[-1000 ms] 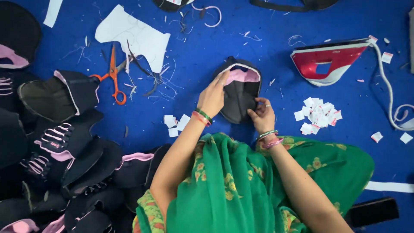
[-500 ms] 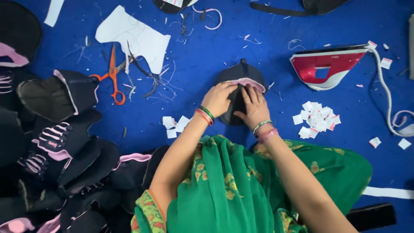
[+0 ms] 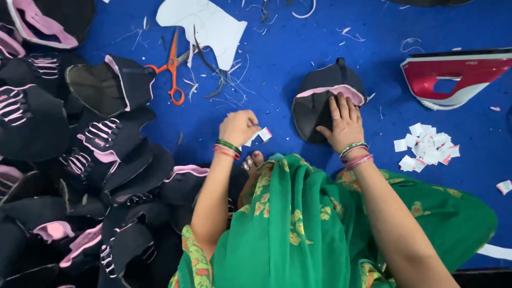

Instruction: The person irons a black garment with pink trim on a blue floor. They repeatedly pick up a red iron, press it onto the garment, and then set it down. The person also handles small white paper pieces and adjusts the garment's position during the process.

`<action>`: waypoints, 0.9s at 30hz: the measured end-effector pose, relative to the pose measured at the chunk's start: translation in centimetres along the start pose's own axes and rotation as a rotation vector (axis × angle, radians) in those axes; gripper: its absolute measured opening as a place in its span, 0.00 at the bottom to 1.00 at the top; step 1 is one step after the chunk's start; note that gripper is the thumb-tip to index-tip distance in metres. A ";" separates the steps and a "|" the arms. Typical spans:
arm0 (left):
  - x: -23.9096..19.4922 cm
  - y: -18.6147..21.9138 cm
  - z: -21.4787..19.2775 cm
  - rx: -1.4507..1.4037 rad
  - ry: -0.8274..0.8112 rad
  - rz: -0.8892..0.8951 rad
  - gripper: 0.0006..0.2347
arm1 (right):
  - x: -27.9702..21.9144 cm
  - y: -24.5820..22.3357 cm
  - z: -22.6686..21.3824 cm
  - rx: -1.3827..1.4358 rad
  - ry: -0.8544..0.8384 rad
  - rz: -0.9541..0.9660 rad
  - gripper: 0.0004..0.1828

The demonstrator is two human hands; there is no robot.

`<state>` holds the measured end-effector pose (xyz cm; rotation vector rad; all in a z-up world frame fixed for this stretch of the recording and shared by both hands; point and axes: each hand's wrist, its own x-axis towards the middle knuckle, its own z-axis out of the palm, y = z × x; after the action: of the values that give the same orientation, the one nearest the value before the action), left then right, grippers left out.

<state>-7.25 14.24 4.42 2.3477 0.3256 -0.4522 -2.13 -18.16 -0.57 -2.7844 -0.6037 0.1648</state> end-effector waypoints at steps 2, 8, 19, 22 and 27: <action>-0.2 0.1 1.8 0.013 -0.029 -0.079 0.10 | -0.2 -0.2 -0.1 -0.008 0.001 0.005 0.54; 1.0 -0.5 5.2 0.096 0.030 0.131 0.09 | -2.2 -1.0 0.1 -0.003 0.072 0.005 0.46; 2.0 8.7 2.4 0.003 0.278 0.216 0.04 | 2.1 0.6 -1.9 0.177 0.122 0.033 0.40; 5.7 11.1 6.6 -0.310 0.105 0.353 0.05 | 3.2 0.4 -1.8 -0.017 -0.023 0.061 0.48; 10.6 12.7 11.5 -0.426 0.183 0.258 0.05 | 2.3 0.6 -0.8 -0.106 -0.053 0.065 0.43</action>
<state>4.24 -1.65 -0.10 1.9774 0.1780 -0.0347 0.31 -17.98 -0.07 -2.9128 -0.5492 0.2265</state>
